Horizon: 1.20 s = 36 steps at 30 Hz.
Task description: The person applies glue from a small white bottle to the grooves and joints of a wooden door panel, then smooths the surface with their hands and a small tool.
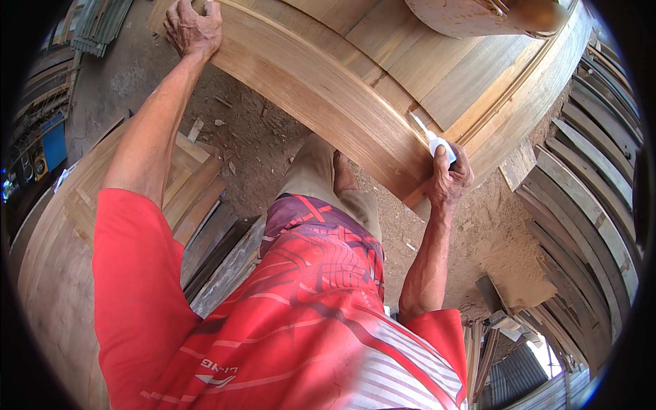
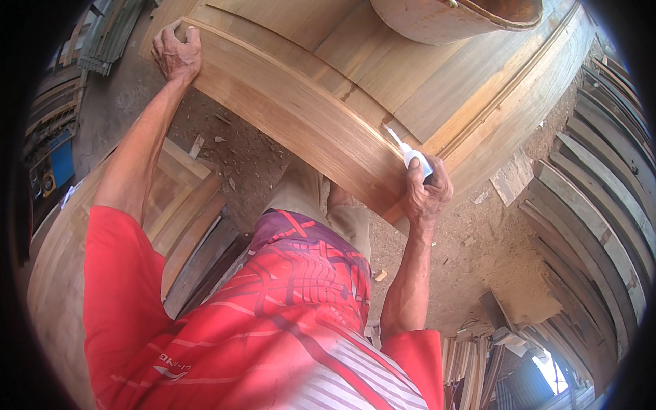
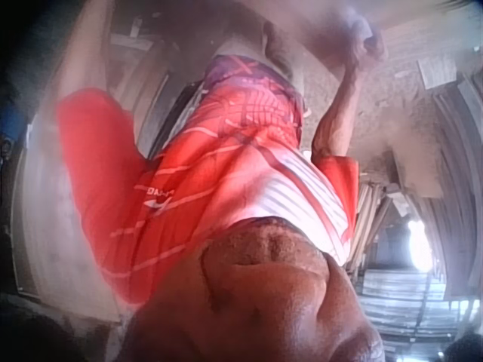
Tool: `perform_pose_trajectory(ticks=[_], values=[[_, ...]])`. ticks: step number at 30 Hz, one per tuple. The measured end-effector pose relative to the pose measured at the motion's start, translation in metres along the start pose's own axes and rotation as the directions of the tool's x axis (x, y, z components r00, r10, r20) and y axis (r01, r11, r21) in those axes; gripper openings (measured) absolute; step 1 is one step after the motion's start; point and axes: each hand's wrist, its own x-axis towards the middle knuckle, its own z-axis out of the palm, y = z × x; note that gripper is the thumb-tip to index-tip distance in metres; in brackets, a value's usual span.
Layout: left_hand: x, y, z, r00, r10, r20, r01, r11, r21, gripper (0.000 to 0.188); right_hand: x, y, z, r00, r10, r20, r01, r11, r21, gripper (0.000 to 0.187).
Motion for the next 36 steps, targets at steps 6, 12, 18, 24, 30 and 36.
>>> perform_pose_trajectory(ticks=[6, 12, 18, 24, 30, 36], values=[[0.0006, -0.0013, 0.0008, 1.000, -0.011, 0.006, 0.011, 1.000, 0.011, 0.052, 0.0010, 0.0020, -0.0016, 1.000, -0.022, 0.007, 0.022, 0.999, -0.045, 0.027], [0.0007, -0.0033, 0.0020, 1.000, 0.013, 0.001, -0.013, 1.000, 0.015, 0.052, 0.0004, 0.0066, -0.0033, 1.000, -0.015, 0.026, 0.016, 0.999, -0.047, 0.028], [0.0013, -0.0051, 0.0027, 1.000, 0.022, 0.001, -0.022, 1.000, 0.016, 0.052, 0.0007, 0.0064, -0.0021, 0.999, -0.035, 0.021, 0.036, 0.998, -0.046, 0.030], [0.0008, -0.0035, 0.0023, 1.000, 0.011, -0.008, -0.011, 1.000, 0.020, 0.051, 0.0009, 0.0060, -0.0027, 0.999, -0.036, 0.026, 0.037, 0.997, -0.071, 0.029], [0.0005, -0.0038, 0.0032, 1.000, 0.020, -0.013, -0.020, 1.000, 0.013, 0.052, 0.0013, 0.0049, -0.0031, 0.999, -0.033, 0.030, 0.035, 0.997, -0.071, 0.029], [0.0005, -0.0061, 0.0040, 1.000, 0.018, -0.011, -0.018, 1.000, 0.001, 0.051, 0.0013, 0.0017, -0.0028, 0.998, -0.046, 0.031, 0.048, 0.997, -0.060, 0.028]])
